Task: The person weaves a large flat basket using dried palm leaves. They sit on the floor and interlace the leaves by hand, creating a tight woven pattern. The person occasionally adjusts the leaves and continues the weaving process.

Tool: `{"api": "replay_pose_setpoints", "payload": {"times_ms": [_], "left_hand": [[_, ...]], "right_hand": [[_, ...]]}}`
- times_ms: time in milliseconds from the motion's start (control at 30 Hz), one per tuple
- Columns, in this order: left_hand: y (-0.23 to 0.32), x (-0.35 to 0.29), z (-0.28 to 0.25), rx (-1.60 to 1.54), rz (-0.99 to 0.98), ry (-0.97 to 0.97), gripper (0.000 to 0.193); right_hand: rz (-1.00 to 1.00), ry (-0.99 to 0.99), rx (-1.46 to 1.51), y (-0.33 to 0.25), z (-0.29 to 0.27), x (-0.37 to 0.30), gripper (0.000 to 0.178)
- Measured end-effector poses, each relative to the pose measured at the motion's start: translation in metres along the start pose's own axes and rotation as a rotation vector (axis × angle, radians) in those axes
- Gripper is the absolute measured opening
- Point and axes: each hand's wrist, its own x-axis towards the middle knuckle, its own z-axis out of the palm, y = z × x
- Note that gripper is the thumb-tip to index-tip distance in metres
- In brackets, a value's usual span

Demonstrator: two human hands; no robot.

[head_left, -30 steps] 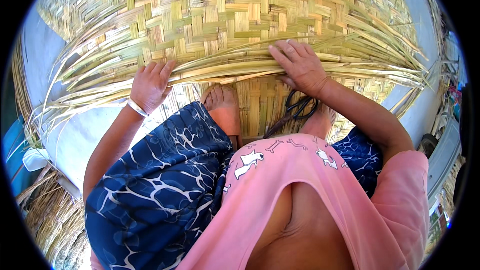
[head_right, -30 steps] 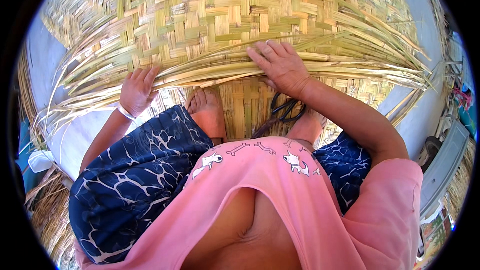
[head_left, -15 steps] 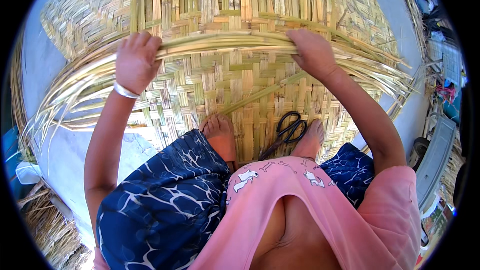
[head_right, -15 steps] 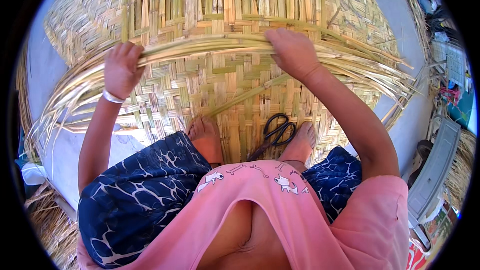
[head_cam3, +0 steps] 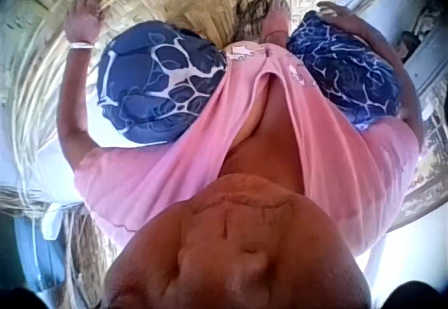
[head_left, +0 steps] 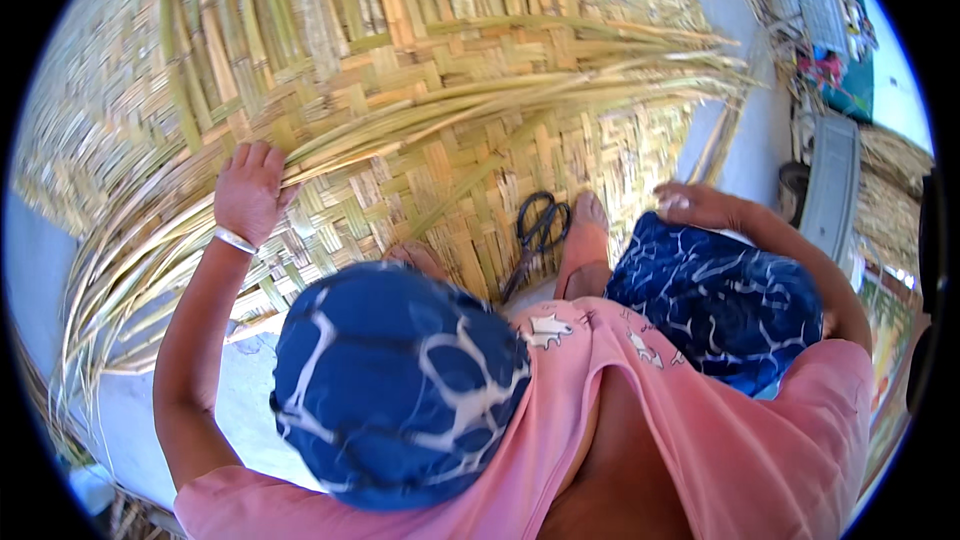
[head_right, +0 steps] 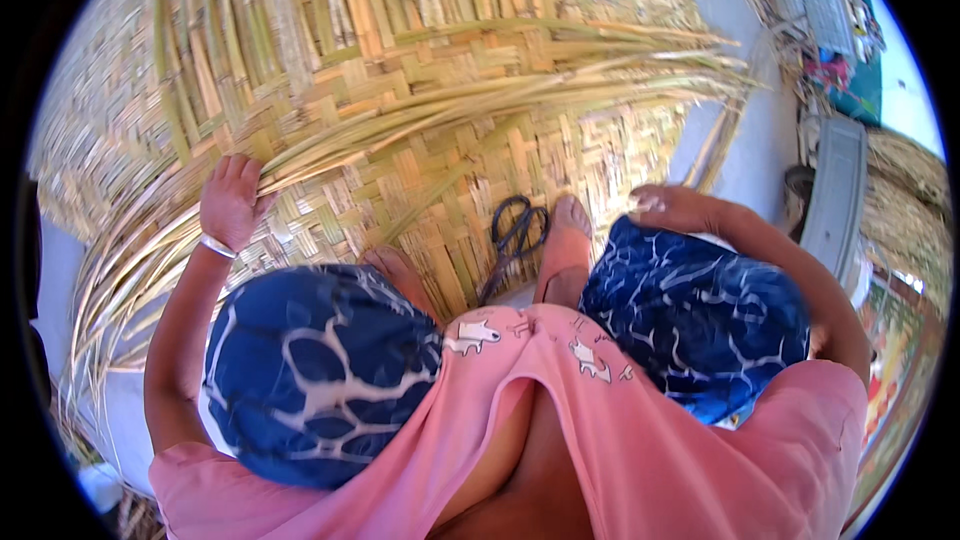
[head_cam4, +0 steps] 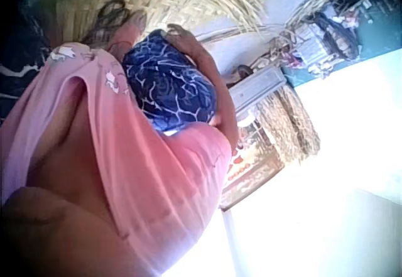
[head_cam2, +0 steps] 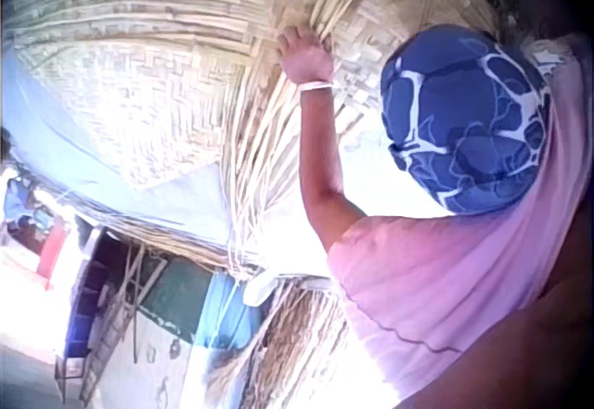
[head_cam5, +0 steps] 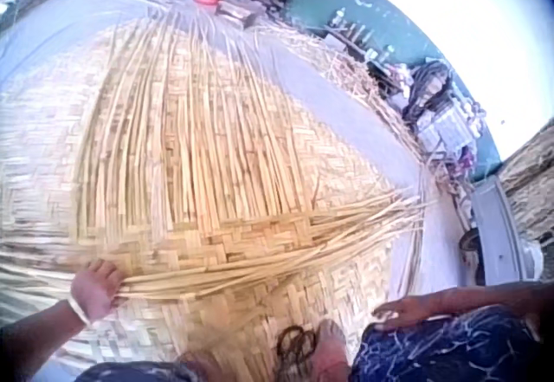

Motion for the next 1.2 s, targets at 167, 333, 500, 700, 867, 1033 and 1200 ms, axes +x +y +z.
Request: {"api": "replay_pose_setpoints", "payload": {"times_ms": [167, 333, 500, 700, 867, 1033, 1200], "left_hand": [[0.0, 0.002, 0.009, 0.002, -0.003, 0.022, 0.038], [0.001, -0.001, 0.005, 0.014, -0.002, 0.006, 0.039], [0.013, -0.009, -0.007, -0.01, -0.06, -0.034, 0.045], [0.038, -0.012, -0.022, 0.0, -0.168, -0.132, 0.046], [0.072, 0.003, -0.035, 0.177, -0.323, -0.314, 0.056], [0.123, 0.045, -0.08, 0.218, -0.168, -0.335, 0.067], [0.152, 0.06, -0.099, 0.073, -0.141, -0.449, 0.045]], "right_hand": [[0.028, -0.271, 0.802, -0.045, 0.013, -0.058, 0.035], [-0.139, -0.231, 0.628, -0.058, -0.016, -0.019, 0.04], [-0.29, -0.278, 0.515, -0.073, -0.032, 0.05, 0.042], [-0.65, 0.321, 0.198, -0.053, -0.059, 0.145, 0.029], [-0.811, 0.596, -0.367, -0.061, -0.071, 0.192, 0.03], [-1.062, 0.774, -0.448, -0.045, -0.051, 0.197, 0.036], [-1.555, 0.811, -0.744, -0.058, 0.01, 0.188, 0.032]]}}
